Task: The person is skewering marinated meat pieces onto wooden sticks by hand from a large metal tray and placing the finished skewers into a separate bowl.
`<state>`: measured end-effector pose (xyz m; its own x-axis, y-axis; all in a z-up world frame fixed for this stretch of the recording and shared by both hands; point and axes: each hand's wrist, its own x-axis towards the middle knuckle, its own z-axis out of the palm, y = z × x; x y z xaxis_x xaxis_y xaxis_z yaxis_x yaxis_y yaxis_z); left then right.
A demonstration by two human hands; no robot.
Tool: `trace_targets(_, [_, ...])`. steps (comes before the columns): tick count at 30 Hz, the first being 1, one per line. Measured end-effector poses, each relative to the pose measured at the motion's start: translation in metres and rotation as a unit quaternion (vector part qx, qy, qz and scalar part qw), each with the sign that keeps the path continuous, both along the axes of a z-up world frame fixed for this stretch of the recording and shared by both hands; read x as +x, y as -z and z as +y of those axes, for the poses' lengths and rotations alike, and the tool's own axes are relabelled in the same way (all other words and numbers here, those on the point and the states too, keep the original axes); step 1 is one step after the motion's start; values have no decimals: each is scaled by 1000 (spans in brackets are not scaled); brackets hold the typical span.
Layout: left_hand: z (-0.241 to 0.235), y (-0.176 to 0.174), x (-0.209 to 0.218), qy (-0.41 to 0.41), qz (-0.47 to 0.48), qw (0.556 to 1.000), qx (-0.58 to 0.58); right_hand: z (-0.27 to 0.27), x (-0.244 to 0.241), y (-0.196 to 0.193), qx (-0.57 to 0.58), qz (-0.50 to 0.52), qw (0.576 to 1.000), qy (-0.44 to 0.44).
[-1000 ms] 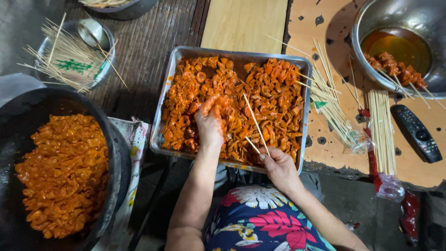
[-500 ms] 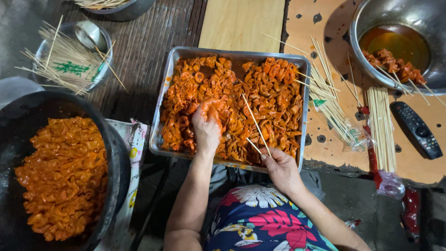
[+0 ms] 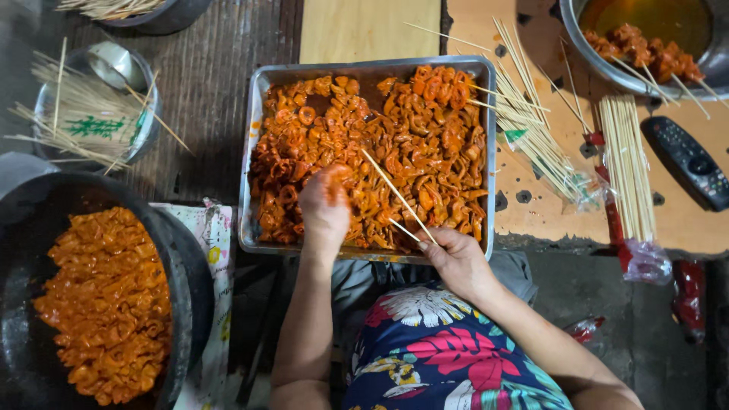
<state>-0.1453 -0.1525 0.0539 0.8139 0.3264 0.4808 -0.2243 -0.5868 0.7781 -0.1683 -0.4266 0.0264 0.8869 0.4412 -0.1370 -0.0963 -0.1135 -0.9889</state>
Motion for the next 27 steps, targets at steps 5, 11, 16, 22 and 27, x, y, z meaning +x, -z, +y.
trace_targets(5, [13,19,-12,48,113,976,-179,4,3,3,-32,39,999,-8])
trace_targets(11, [15,28,-5,49,115,964,-235,16,10,1,-12,95,995,-18])
trace_targets(16, [26,31,-1,103,112,926,-346,23,17,4,28,166,986,-5])
trace_targets(22, [31,17,1,106,162,973,-127,21,17,7,15,159,987,5])
trace_targets(27, [28,-4,1,141,96,945,-278,-33,36,-28,60,110,987,99])
